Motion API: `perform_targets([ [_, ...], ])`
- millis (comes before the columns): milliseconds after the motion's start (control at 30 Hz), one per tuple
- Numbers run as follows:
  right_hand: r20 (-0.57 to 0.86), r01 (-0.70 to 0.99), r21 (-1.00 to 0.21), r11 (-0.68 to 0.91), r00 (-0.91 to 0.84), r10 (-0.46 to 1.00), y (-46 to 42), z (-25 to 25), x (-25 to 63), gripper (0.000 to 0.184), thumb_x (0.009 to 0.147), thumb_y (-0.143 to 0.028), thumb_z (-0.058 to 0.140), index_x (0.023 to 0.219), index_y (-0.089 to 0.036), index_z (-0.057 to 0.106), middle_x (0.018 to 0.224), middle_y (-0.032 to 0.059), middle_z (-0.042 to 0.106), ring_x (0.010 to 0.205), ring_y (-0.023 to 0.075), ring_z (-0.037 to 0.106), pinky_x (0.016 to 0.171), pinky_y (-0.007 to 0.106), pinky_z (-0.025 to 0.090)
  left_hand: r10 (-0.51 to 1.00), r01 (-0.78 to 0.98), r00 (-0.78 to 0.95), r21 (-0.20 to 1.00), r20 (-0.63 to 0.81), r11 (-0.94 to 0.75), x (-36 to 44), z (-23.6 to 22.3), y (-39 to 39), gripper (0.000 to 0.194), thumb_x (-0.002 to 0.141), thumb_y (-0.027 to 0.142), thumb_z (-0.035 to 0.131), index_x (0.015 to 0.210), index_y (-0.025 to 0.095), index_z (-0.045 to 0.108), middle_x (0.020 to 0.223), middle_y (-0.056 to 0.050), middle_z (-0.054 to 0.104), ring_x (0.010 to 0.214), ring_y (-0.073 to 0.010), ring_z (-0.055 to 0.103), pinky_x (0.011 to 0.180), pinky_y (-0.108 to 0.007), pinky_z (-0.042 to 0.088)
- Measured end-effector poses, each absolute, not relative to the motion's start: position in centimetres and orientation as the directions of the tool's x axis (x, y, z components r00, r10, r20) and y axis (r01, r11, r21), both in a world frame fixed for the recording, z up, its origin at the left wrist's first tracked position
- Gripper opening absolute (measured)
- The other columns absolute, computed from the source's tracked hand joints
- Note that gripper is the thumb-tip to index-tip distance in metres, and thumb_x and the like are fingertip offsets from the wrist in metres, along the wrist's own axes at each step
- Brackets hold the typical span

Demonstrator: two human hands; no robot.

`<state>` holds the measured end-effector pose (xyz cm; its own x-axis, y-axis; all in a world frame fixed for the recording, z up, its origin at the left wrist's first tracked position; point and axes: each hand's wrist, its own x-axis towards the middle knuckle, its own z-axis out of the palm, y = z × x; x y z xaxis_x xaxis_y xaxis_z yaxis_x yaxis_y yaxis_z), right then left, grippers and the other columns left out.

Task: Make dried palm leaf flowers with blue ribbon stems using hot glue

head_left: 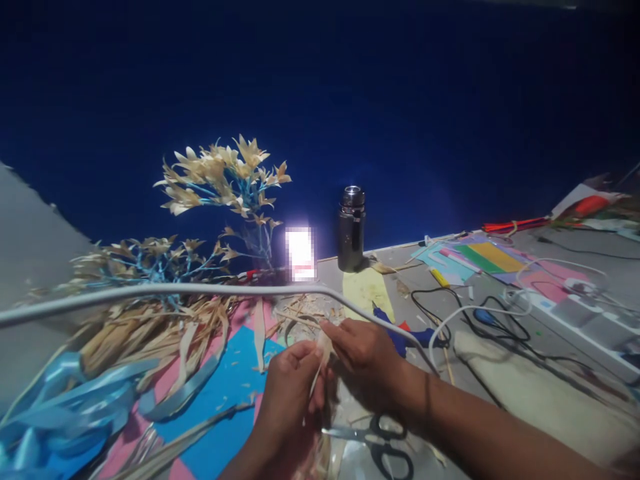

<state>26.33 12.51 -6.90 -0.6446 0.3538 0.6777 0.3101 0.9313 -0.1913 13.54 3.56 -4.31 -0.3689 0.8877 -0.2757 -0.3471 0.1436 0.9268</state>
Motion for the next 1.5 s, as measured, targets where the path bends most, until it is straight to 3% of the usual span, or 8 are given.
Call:
perform_targets([
  [267,0.597,0.365,-0.427,0.827,-0.574,0.561,15.3,-6.1,26.8,0.037,0.093,-0.02,0.055,0.128,-0.016,0.064,0.076,0.0056,0.066,0.062,0.0166,0.054,0.054,0.027,0.037,0.895,-0.239,-0.335,0.945,-0.295,0.222,12.8,-4.2,3.5,0.039,0.069,0.049,0.075,0.053,0.017,0.062,0.032,0.0,0.048,0.028,-0.0079,0.038,0.034,-0.018,0.024],
  [400,0.254,0.034,-0.958,0.286,-0.366,0.895,18.1,-3.8,27.8,0.051,0.092,-0.039,0.06,0.136,-0.013,0.057,0.064,-0.0014,0.06,0.046,0.0102,0.042,0.044,0.022,0.031,0.888,-0.315,-0.366,0.935,-0.277,0.162,11.9,-4.7,3.5,0.04,0.073,0.049,0.075,0.055,0.017,0.061,0.033,0.002,0.047,0.029,-0.0069,0.036,0.034,-0.018,0.024],
  [567,-0.074,-0.077,-0.972,-0.22,-0.793,0.604,15.7,-3.5,27.6,0.078,0.078,-0.044,0.076,0.144,-0.011,0.05,0.058,-0.0049,0.06,0.038,0.0046,0.03,0.039,0.018,0.021,0.885,-0.435,-0.379,0.896,-0.271,0.088,12.3,-5.3,3.8,0.03,0.074,0.04,0.076,0.06,0.017,0.062,0.035,0.003,0.049,0.029,-0.0078,0.036,0.034,-0.019,0.026],
  [800,0.274,0.027,-0.885,0.465,-0.778,0.566,12.4,-5.9,25.9,0.033,0.099,-0.038,0.051,0.09,-0.018,0.075,0.071,0.0028,0.067,0.06,0.0149,0.059,0.055,0.024,0.042,0.887,-0.443,-0.364,0.89,-0.285,0.104,13.4,-6.0,3.2,0.03,0.076,0.04,0.077,0.066,0.015,0.066,0.04,0.002,0.053,0.033,-0.0067,0.041,0.037,-0.018,0.028],
  [1067,0.559,0.305,-0.216,0.927,-0.74,0.374,12.6,-7.2,27.0,0.045,0.093,-0.019,0.052,0.138,-0.013,0.058,0.084,0.0104,0.069,0.069,0.022,0.062,0.062,0.03,0.048,0.87,-0.352,-0.375,0.918,-0.32,0.186,13.3,-4.8,3.5,0.038,0.07,0.048,0.078,0.057,0.015,0.064,0.036,-0.002,0.054,0.029,-0.0079,0.041,0.035,-0.018,0.025],
  [1167,0.57,0.36,-0.255,0.897,-0.694,0.441,14.5,-6.9,27.2,0.047,0.092,-0.019,0.052,0.138,-0.014,0.059,0.082,0.0103,0.069,0.068,0.0222,0.061,0.06,0.031,0.047,0.868,-0.33,-0.38,0.923,-0.321,0.197,13.2,-4.4,3.5,0.037,0.065,0.047,0.079,0.054,0.015,0.063,0.035,-0.003,0.054,0.028,-0.0085,0.042,0.034,-0.018,0.025],
  [1333,0.335,0.147,-0.9,0.409,-0.366,0.868,17.6,-4.4,27.6,0.049,0.095,-0.038,0.055,0.138,-0.016,0.056,0.066,0.0007,0.063,0.05,0.0134,0.048,0.048,0.024,0.038,0.883,-0.365,-0.364,0.918,-0.296,0.156,12.3,-5.5,3.6,0.035,0.07,0.044,0.077,0.056,0.015,0.063,0.036,-0.001,0.053,0.029,-0.0076,0.041,0.035,-0.018,0.026],
  [1500,-0.054,-0.019,-0.993,-0.115,-0.799,0.599,15.2,-4.6,27.1,0.071,0.083,-0.046,0.071,0.143,-0.013,0.05,0.06,-0.0042,0.061,0.039,0.0071,0.037,0.042,0.019,0.028,0.87,-0.442,-0.387,0.889,-0.306,0.117,12.8,-5.7,3.7,0.024,0.071,0.034,0.076,0.063,0.016,0.063,0.04,-0.001,0.057,0.031,-0.0087,0.043,0.036,-0.019,0.029],
])
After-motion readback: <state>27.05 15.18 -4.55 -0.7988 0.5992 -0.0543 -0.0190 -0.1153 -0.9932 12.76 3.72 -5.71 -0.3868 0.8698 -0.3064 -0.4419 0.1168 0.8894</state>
